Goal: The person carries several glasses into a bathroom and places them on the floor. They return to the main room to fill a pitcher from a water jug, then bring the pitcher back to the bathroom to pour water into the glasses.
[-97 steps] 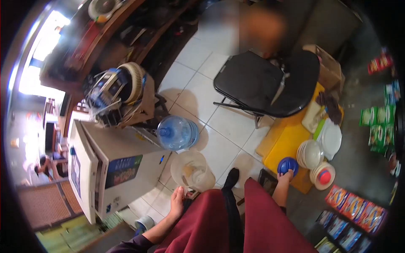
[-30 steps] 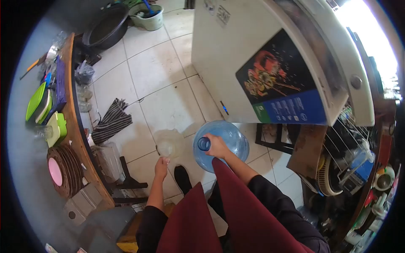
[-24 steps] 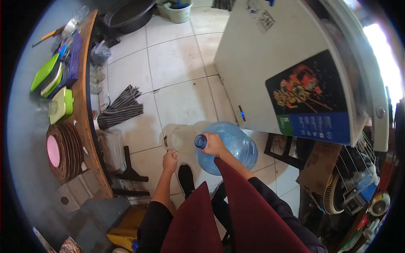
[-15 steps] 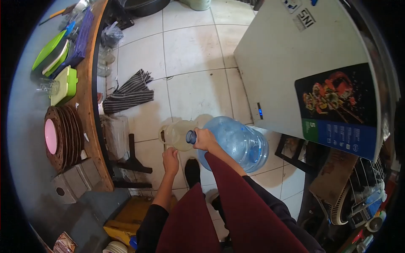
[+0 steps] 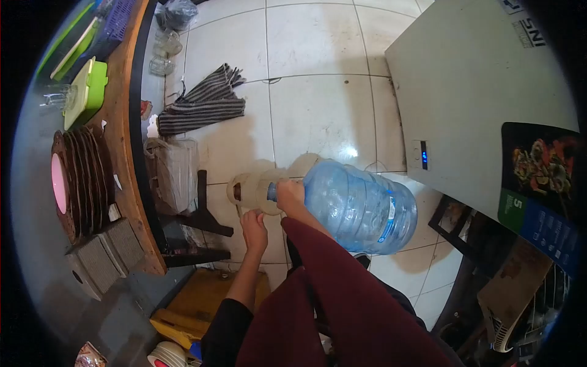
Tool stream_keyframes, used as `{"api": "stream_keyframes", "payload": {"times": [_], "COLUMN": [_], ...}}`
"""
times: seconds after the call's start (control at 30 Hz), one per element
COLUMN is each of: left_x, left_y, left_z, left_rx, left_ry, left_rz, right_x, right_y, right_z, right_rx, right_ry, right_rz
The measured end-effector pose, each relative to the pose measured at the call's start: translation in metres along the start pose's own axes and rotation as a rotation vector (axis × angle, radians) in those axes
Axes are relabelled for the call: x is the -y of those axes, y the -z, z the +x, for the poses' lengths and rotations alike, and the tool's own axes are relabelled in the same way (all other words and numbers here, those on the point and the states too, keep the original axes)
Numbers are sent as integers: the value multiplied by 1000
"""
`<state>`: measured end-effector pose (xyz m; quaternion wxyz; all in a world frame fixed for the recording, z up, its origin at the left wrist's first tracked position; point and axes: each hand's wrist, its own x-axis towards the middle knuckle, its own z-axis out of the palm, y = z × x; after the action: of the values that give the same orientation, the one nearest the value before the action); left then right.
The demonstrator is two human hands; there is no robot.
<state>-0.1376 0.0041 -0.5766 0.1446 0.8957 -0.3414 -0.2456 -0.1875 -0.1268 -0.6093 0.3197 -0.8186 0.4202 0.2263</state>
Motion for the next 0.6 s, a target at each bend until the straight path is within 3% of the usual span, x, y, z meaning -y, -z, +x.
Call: {"api": "stream_keyframes", "payload": {"times": [0.43,0.6], "left_x": [35,36], "left_y": [-9,-19], "left_z": [10,8], "left_rx": [58,43], "left_ry": [-7,-31], "left_rz": [14,-35], "right_x": [6,1], "right_y": [-52,-50], "right_z": [24,25], "right_rx": [-144,-74], "right_ry": [6,-29], "right_rz": [-101,-52]}}
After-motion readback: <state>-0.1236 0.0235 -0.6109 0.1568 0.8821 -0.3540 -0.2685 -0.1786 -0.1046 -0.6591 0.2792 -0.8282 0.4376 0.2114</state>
